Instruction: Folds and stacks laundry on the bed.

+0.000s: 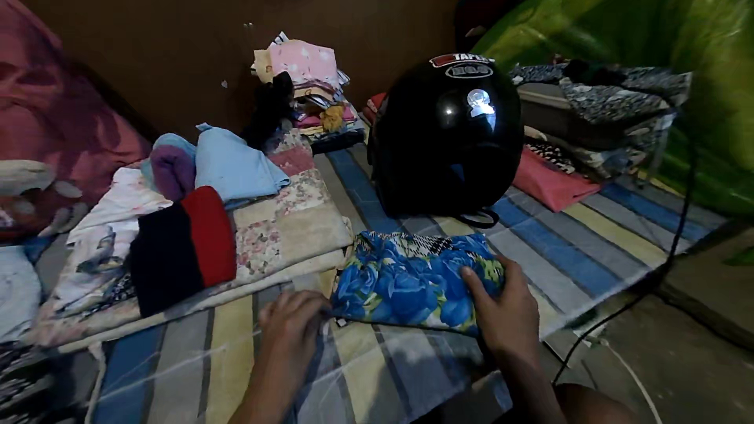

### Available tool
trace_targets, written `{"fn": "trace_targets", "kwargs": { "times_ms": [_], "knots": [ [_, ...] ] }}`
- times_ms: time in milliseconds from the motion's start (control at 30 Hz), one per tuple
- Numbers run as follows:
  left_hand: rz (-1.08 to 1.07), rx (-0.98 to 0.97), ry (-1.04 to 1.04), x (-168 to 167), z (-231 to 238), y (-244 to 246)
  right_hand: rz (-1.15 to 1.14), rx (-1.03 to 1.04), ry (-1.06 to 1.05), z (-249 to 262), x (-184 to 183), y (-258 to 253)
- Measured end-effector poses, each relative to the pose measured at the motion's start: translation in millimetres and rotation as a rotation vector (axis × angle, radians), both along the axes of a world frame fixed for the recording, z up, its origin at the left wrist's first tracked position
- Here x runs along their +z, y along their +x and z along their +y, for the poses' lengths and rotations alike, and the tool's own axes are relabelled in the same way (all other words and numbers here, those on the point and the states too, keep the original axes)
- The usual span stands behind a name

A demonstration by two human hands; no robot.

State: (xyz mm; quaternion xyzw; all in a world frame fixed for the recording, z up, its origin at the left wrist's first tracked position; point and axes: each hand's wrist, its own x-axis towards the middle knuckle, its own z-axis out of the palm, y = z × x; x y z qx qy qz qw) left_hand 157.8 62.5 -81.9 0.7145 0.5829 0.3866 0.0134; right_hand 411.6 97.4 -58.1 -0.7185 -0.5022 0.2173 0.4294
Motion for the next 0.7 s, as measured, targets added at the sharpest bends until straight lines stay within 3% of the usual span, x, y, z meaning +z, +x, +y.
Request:
{"fn": "trace_targets", "kwargs": {
  "times_ms": [100,167,267,400,533,600,700],
  "knots": [
    [-0.074,0.218,-0.043,0,-3,-5,-0.003,-0.021,0.108,-5,-7,1],
    [-0.215,0.357,-0.125,15,-18,1,-0.134,-0.037,0.357,-14,-20,5],
    [-0.289,0.302,-0.110,36,-52,28,-0.410,0.028,0.732,-23,-37,15],
    [-0.176,0.183,-0.159,41,-41,64,-0.551,0.198,0.729,-27,-32,11],
    [-0.234,0.148,-0.406,26,16,39,-0.620,0.292,0.617,-16,-42,1],
    [-0.282,0.206,-0.466,31,27,9,-0.674,0.273,0.588,-11,-51,1],
    [-0.289,0.426,-0.314,40,19,-17,-0.686,0.242,0.597,-13,-54,3]
  ]
}}
